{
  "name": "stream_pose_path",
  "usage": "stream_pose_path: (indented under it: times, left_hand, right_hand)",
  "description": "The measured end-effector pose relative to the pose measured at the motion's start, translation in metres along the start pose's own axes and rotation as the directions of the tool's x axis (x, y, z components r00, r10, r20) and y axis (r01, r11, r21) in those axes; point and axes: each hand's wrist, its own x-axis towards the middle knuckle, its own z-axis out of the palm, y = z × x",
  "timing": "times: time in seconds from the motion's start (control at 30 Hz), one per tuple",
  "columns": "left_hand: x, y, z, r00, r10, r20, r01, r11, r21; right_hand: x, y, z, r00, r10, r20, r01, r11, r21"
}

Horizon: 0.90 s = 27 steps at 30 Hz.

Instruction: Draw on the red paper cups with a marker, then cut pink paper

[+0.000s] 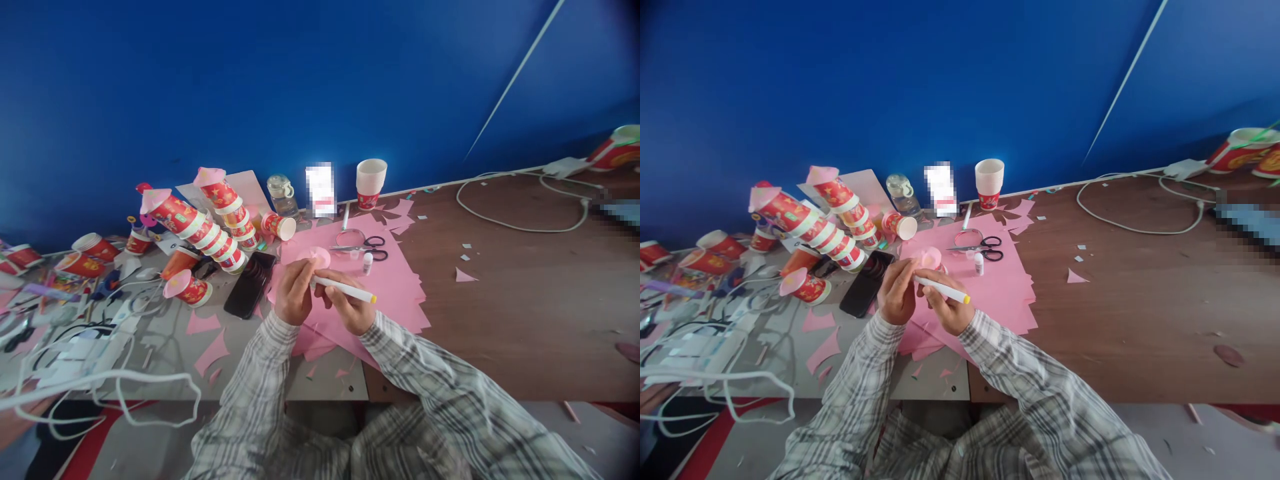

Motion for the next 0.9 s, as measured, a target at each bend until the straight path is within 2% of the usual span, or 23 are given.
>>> stream_pose_path:
  times: [0.13, 0.23, 0.37, 0.47, 0.53, 0.57, 0.63, 0.67, 0.77, 0.83, 0.9]
  left_hand:
    - [-0.002, 0.002, -0.001, 0.999, -0.018, -0.031, 0.018, 1.0, 0.003]
    - [-0.003, 0.004, 0.0, 0.998, -0.053, -0.03, 0.053, 0.998, -0.029]
    - [-0.001, 0.004, 0.003, 0.993, -0.092, -0.081, 0.091, 0.996, -0.006]
    - [0.001, -0.006, 0.005, 0.953, -0.199, -0.227, 0.209, 0.978, 0.019]
    - [-0.001, -0.02, 0.007, 0.89, -0.323, -0.322, 0.326, 0.944, -0.046]
    - [-0.003, -0.028, 0.008, 0.854, -0.406, -0.325, 0.396, 0.913, -0.098]
    - [-0.007, -0.045, 0.011, 0.779, -0.562, -0.278, 0.527, 0.827, -0.193]
    - [-0.01, -0.052, 0.013, 0.749, -0.625, -0.219, 0.589, 0.78, -0.213]
    - [-0.018, -0.067, 0.02, 0.728, -0.678, -0.105, 0.646, 0.729, -0.227]
    - [-0.023, -0.072, 0.025, 0.726, -0.687, -0.034, 0.665, 0.714, -0.221]
    - [-0.027, -0.074, 0.029, 0.725, -0.687, 0.046, 0.681, 0.704, -0.201]
  right_hand:
    - [-0.002, 0.002, 0.004, 0.999, 0.033, 0.042, -0.038, 0.993, 0.111]
    - [-0.004, 0.002, 0.006, 0.997, 0.065, 0.041, -0.069, 0.991, 0.116]
    - [-0.005, 0.003, 0.004, 0.999, 0.029, 0.018, -0.029, 0.999, -0.022]
    - [0.001, 0.0, -0.006, 0.992, -0.083, -0.093, 0.063, 0.978, -0.199]
    - [0.01, -0.004, -0.019, 0.973, -0.127, -0.19, 0.068, 0.955, -0.288]
    - [0.016, -0.005, -0.029, 0.964, -0.13, -0.23, 0.052, 0.946, -0.319]
    - [0.03, -0.006, -0.053, 0.965, -0.079, -0.249, -0.002, 0.951, -0.309]
    - [0.038, -0.004, -0.067, 0.972, -0.035, -0.233, -0.041, 0.949, -0.312]
    - [0.061, 0.012, -0.11, 0.968, 0.049, -0.246, -0.159, 0.879, -0.45]
    - [0.076, 0.031, -0.134, 0.963, 0.119, -0.242, -0.252, 0.718, -0.649]
    - [0.089, 0.052, -0.151, 0.963, 0.146, -0.227, -0.266, 0.65, -0.712]
